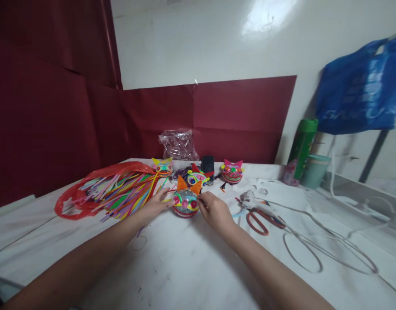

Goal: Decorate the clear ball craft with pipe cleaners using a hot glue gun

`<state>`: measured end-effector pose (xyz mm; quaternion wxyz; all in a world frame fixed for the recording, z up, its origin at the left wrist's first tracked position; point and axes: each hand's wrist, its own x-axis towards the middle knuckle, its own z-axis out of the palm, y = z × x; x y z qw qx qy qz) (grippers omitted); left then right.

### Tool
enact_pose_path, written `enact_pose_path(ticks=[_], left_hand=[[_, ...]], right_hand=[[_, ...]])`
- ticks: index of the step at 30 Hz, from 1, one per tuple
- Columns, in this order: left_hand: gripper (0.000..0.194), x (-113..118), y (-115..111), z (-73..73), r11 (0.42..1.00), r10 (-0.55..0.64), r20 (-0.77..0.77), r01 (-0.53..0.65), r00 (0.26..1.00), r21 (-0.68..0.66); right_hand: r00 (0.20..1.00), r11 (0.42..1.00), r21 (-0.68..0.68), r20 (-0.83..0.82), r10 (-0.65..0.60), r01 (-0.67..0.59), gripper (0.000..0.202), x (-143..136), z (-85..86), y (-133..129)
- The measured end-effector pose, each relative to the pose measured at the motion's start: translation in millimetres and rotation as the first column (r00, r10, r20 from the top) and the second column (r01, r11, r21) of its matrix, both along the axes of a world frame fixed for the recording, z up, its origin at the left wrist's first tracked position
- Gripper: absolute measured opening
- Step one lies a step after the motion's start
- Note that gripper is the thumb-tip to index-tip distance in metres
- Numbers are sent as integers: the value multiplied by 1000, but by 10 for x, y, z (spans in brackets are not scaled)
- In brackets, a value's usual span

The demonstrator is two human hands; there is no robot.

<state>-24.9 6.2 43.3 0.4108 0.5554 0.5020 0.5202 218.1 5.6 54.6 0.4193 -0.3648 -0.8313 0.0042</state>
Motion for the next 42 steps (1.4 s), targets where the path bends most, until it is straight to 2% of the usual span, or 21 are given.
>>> enact_pose_path(ticks=[5, 6, 8, 10, 12, 14, 17, 22, 24, 28, 30, 34, 38, 42], left_hand=[[74, 261, 148, -54, 990, -138, 29, 138, 990, 17], [73, 332, 145, -89, 992, -124, 14, 124, 992, 38], [73, 480, 119, -174, 988, -21, -80, 33, 997, 149], [72, 613, 82, -259, 945, 123, -197, -54, 973, 322], [72, 706, 51, -330, 894, 205, -254, -76, 945, 442], [74, 754, 36, -379, 876, 220, -255, -76, 942, 477], [79, 777, 35, -418, 882, 204, -229, -77, 952, 465], [81, 808, 14, -435, 849, 161, -232, -15, 959, 528], [75, 802, -8, -427, 853, 137, -221, -1, 966, 522], [41, 723, -38, -385, 897, 37, -153, 35, 988, 441], [33, 680, -34, -357, 918, -10, -120, 57, 993, 393], [34, 633, 9, -312, 940, -46, -113, 81, 992, 331], [35, 592, 57, -298, 964, -100, -65, 113, 993, 240], [37, 550, 81, -296, 974, -73, -22, 76, 997, 215]], right_hand=[[1000, 1000, 14, 6, -7, 7, 16, 17, -45, 77], [1000, 1000, 12, 7, -12, 12, 16, 15, -55, 87], [1000, 1000, 5, 8, -20, 20, 15, 7, -68, 97], [999, 1000, 2, 33, -25, 25, 15, 0, -66, 89], [993, 999, 12, 113, -39, 38, 16, -3, -47, 63], [969, 997, 37, 234, -76, 69, 17, -1, -14, 26], [907, 990, 86, 398, -137, 112, 16, 7, 42, -29], [828, 984, 153, 537, -162, 93, 19, 18, 127, -100], [806, 982, 164, 567, -171, 93, 16, 14, 152, -120], [780, 981, 165, 599, -181, 101, 13, -3, 168, -141], [788, 982, 163, 592, -171, 91, 15, -9, 153, -137], [837, 988, 141, 532, -126, 59, 19, -3, 83, -89], [930, 995, 61, 355, -91, 73, 18, 24, 12, 14], [972, 997, -23, 223, -71, 79, 14, 56, -12, 92]])
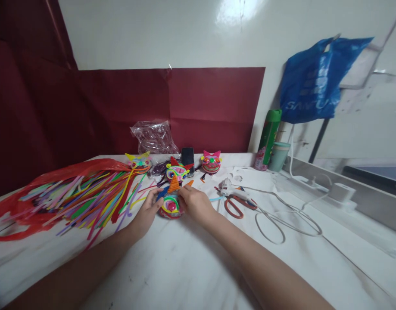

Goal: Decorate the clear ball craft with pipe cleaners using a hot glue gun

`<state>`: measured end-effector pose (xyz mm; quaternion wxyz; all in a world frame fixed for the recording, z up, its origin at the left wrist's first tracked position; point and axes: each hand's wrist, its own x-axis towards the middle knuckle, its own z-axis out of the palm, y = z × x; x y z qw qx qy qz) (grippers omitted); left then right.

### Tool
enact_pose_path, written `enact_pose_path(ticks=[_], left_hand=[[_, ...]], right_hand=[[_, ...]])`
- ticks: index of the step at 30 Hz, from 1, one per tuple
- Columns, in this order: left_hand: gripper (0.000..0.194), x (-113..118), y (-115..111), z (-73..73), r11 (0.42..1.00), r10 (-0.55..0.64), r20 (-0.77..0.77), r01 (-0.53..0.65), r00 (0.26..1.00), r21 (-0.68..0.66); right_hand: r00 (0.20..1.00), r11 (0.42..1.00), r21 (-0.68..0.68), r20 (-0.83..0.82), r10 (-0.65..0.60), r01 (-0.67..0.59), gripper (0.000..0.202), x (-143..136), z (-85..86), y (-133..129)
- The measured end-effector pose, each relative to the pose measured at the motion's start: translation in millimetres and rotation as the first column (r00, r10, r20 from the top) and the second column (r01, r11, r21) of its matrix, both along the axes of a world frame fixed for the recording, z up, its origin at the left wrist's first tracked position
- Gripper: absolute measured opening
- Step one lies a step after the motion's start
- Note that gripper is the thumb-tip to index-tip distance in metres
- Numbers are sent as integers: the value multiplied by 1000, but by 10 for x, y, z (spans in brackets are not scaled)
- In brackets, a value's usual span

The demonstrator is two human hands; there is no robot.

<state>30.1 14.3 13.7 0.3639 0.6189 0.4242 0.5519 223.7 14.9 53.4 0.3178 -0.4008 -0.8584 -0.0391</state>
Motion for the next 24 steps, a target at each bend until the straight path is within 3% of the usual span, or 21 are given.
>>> enact_pose_path(ticks=[6, 11, 14, 16, 18, 19, 21, 24], left_hand=[[36, -14, 5, -12, 1000, -9, 54, 9, 998, -3], [36, -22, -5, -29, 1000, 10, 12, -10, 1000, 6], [33, -56, -8, 4, 967, 202, -52, -191, 978, 167], [28, -82, -38, 69, 881, 361, -121, -295, 925, 370], [24, -97, -102, 156, 811, 416, -225, -248, 881, 530], [23, -96, -145, 198, 804, 403, -292, -184, 867, 565], [20, -80, -233, 264, 830, 350, -425, -65, 835, 555], [20, -54, -321, 318, 865, 306, -483, -28, 821, 500]], right_hand=[[1000, 1000, 3, 27, -1, 1, 13, -11, -8, -22], [1000, 1000, 26, 9, -18, 18, 16, -20, -36, -18], [999, 995, 89, 15, -38, 37, 17, 2, -47, 5], [999, 988, 149, 30, -33, 28, 21, 20, -48, 7], [999, 977, 213, 45, 13, -22, 25, 34, -46, -10], [998, 968, 245, 50, 47, -58, 26, 38, -44, -25], [991, 943, 308, 59, 117, -129, 29, 41, -30, -62], [979, 884, 421, 76, 187, -202, 28, 43, 22, -119]])
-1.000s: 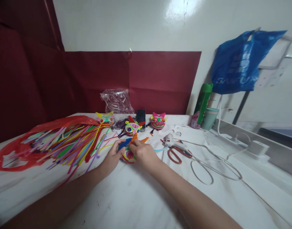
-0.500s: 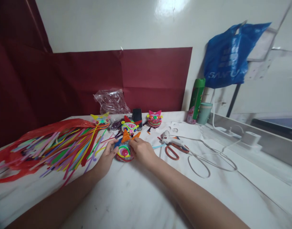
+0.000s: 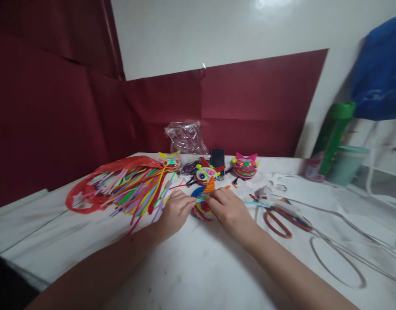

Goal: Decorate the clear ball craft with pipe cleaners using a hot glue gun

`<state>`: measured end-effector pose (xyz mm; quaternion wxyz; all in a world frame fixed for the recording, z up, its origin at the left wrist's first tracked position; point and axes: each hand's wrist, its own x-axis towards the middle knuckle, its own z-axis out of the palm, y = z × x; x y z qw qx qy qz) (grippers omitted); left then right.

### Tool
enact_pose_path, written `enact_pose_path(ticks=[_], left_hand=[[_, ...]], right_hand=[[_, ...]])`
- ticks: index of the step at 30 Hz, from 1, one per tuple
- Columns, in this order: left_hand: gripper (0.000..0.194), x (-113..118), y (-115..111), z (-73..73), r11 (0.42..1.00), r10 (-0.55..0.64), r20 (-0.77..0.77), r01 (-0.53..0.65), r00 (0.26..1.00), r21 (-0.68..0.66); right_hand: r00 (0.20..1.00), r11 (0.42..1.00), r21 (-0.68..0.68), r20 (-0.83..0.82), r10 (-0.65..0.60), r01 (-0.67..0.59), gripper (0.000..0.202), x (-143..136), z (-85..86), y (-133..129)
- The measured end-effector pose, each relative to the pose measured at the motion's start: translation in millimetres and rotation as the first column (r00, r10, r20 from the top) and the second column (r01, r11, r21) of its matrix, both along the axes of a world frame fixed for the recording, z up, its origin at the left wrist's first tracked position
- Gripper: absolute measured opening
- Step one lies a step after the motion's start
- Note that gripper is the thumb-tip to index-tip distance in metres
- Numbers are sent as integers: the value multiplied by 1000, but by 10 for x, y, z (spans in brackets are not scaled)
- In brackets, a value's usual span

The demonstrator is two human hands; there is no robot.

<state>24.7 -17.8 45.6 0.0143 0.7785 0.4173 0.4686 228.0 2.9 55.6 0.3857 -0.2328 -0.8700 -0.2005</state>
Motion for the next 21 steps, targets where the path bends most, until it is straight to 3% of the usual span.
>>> enact_pose_path(ticks=[2, 5, 7, 10, 13, 16, 17, 19, 21], left_hand=[[19, -24, 1, 31, 997, 73, 92, -71, 993, -28], [23, -184, 116, 93, 951, 307, 237, -286, 922, -121], [30, -377, 254, 128, 906, 418, 236, -382, 877, -182], [26, -713, 464, 136, 816, 546, 116, -496, 830, -297], [22, -963, 595, 92, 707, 633, -71, -612, 771, -354], [17, -1052, 639, 36, 618, 652, -248, -692, 716, -374], [16, -1054, 642, 22, 599, 646, -297, -708, 703, -374], [14, -1038, 641, 5, 575, 625, -381, -733, 681, -365], [13, -1019, 640, -6, 565, 605, -445, -750, 660, -344]], right_hand=[[996, 993, 118, -86, -21, 31, 24, 4, 53, -36], [969, 967, 227, -237, -63, 119, 32, 5, 123, -77], [960, 964, 231, -272, -66, 132, 36, 0, 141, -85], [957, 977, 163, -275, -87, 136, 31, 0, 130, -45], [906, 987, 34, -402, -132, 159, 22, 52, 100, 83], [792, 979, -164, -578, -196, 123, 22, 152, 56, 275], [751, 954, -285, -611, -253, 90, 26, 184, 36, 338], [676, 849, -529, -625, -389, -1, 36, 226, -15, 444], [637, 741, -668, -600, -483, -67, 43, 238, -76, 514]])
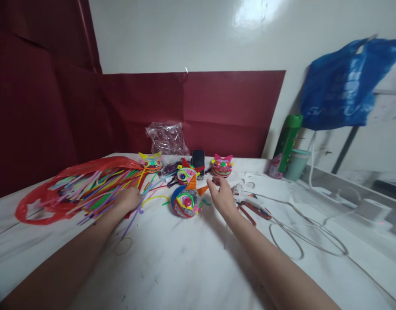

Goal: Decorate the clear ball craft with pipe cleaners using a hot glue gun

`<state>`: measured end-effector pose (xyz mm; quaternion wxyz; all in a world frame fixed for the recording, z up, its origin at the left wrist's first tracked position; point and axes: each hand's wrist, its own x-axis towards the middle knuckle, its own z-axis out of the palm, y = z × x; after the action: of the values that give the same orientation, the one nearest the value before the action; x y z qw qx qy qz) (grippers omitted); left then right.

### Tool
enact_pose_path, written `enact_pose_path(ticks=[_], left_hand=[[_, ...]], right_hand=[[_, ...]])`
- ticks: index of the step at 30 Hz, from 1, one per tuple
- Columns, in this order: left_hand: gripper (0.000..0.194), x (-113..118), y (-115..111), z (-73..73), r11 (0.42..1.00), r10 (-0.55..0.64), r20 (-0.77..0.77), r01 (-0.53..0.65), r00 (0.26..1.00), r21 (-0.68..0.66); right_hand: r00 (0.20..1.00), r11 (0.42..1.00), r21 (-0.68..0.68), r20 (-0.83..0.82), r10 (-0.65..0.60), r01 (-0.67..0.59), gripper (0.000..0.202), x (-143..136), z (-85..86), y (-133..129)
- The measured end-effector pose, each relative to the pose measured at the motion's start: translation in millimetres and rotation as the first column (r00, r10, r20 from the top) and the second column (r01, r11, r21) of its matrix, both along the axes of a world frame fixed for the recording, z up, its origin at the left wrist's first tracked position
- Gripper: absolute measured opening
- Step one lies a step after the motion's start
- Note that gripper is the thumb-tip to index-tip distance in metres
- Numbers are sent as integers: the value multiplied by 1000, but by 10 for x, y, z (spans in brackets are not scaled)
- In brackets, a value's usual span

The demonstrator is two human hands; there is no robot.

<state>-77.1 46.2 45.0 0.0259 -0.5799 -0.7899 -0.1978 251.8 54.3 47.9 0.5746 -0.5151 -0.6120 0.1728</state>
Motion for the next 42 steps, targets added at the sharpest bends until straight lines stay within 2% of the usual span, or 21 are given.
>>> enact_pose_path(ticks=[5, 8, 12, 15, 18, 21, 26, 31, 35, 42], left_hand=[[27, 19, -3, -35, 1000, -6, -120, 6, 993, 3], [34, 55, -27, -40, 994, -48, -193, 65, 980, 86], [37, 118, -50, -14, 954, -120, -258, 183, 959, 236], [35, 189, -78, -31, 904, -255, -305, 338, 918, 260], [31, 310, -144, -122, 827, -440, -365, 529, 820, 190], [27, 428, -203, -229, 772, -538, -390, 623, 748, 129], [31, 481, -252, -278, 735, -601, -388, 674, 699, 77], [28, 461, -243, -285, 701, -654, -371, 713, 659, 32], [29, 469, -233, -300, 679, -689, -351, 734, 634, -6], [28, 475, -254, -283, 680, -703, -303, 732, 643, -24]], right_hand=[[995, 976, -208, -96, 39, -58, 48, -21, -155, 72], [987, 946, -305, -148, 62, -105, 51, -25, -225, 102], [973, 913, -368, -204, 105, -176, 55, -45, -282, 123], [961, 896, -378, -231, 154, -235, 54, -71, -310, 104], [947, 873, -396, -260, 189, -283, 54, -95, -332, 68], [921, 828, -448, -340, 192, -338, 49, -119, -328, 38], [865, 770, -448, -428, 261, -454, 41, -172, -282, -52], [808, 722, -421, -488, 330, -549, 39, -178, -353, -62], [802, 700, -433, -483, 351, -567, 38, -163, -400, -33], [787, 670, -440, -483, 385, -598, 42, -171, -374, -58]])
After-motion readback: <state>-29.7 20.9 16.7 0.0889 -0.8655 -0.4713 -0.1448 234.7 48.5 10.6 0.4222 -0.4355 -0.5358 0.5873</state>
